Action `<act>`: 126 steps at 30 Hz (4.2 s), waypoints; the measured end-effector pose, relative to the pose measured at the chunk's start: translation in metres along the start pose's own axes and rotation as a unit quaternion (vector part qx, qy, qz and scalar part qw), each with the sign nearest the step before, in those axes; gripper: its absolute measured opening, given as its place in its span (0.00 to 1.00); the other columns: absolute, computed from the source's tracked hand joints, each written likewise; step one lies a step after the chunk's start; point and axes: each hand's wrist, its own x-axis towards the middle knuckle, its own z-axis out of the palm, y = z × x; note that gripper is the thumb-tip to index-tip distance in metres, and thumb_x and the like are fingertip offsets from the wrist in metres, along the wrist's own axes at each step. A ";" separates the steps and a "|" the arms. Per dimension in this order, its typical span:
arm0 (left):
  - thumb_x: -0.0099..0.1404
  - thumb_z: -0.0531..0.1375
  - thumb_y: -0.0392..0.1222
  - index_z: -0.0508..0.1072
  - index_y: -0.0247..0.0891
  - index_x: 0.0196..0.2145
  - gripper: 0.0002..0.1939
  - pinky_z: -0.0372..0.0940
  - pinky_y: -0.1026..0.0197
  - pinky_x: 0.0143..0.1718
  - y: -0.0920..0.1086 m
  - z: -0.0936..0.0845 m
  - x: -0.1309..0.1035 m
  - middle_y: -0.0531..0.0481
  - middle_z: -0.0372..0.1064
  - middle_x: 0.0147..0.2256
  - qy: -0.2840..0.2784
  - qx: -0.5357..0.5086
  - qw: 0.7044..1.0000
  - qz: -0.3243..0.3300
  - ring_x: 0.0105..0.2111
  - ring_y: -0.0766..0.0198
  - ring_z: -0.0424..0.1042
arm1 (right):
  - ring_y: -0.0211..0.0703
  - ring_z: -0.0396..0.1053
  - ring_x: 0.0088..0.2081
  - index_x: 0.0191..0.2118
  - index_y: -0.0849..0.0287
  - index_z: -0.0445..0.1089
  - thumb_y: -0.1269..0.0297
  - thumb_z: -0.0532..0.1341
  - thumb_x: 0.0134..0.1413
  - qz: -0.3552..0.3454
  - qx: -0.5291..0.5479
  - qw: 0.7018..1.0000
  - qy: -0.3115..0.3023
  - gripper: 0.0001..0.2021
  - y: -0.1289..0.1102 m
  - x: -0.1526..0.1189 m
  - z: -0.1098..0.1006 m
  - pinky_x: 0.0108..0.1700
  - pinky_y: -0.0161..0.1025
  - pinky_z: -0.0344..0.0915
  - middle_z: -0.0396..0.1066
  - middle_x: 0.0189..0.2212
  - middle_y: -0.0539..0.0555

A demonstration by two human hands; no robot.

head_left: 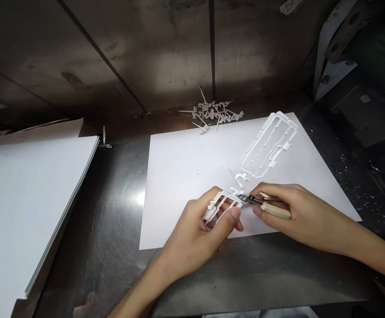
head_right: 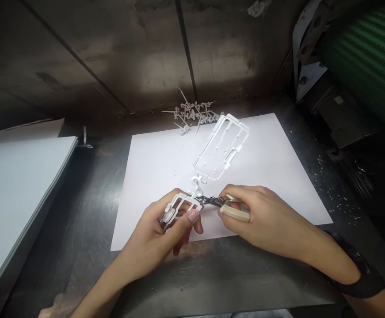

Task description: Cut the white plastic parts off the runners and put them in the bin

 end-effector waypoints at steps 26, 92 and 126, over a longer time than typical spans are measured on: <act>0.82 0.63 0.51 0.75 0.40 0.40 0.14 0.73 0.69 0.25 0.003 -0.005 -0.001 0.54 0.75 0.33 -0.106 -0.037 0.992 -0.062 0.26 0.67 0.74 | 0.46 0.69 0.26 0.30 0.53 0.73 0.59 0.68 0.73 0.025 0.004 0.993 -0.112 0.16 0.001 -0.006 -0.008 0.31 0.40 0.63 0.71 0.24 0.48; 0.71 0.76 0.35 0.84 0.27 0.45 0.09 0.70 0.75 0.30 -0.012 -0.018 0.023 0.47 0.78 0.36 0.058 -0.460 0.879 -0.111 0.26 0.75 0.72 | 0.48 0.69 0.41 0.51 0.49 0.76 0.70 0.62 0.77 -0.128 0.057 0.990 0.003 0.08 0.004 0.000 0.019 0.45 0.45 0.62 0.73 0.41 0.50; 0.76 0.71 0.54 0.84 0.41 0.61 0.22 0.77 0.53 0.61 -0.015 0.006 0.008 0.40 0.79 0.64 0.134 -0.320 0.929 -0.128 0.62 0.47 0.79 | 0.46 0.68 0.40 0.44 0.53 0.76 0.49 0.70 0.78 0.059 0.272 0.960 0.033 0.14 0.007 0.011 0.005 0.46 0.40 0.62 0.70 0.36 0.47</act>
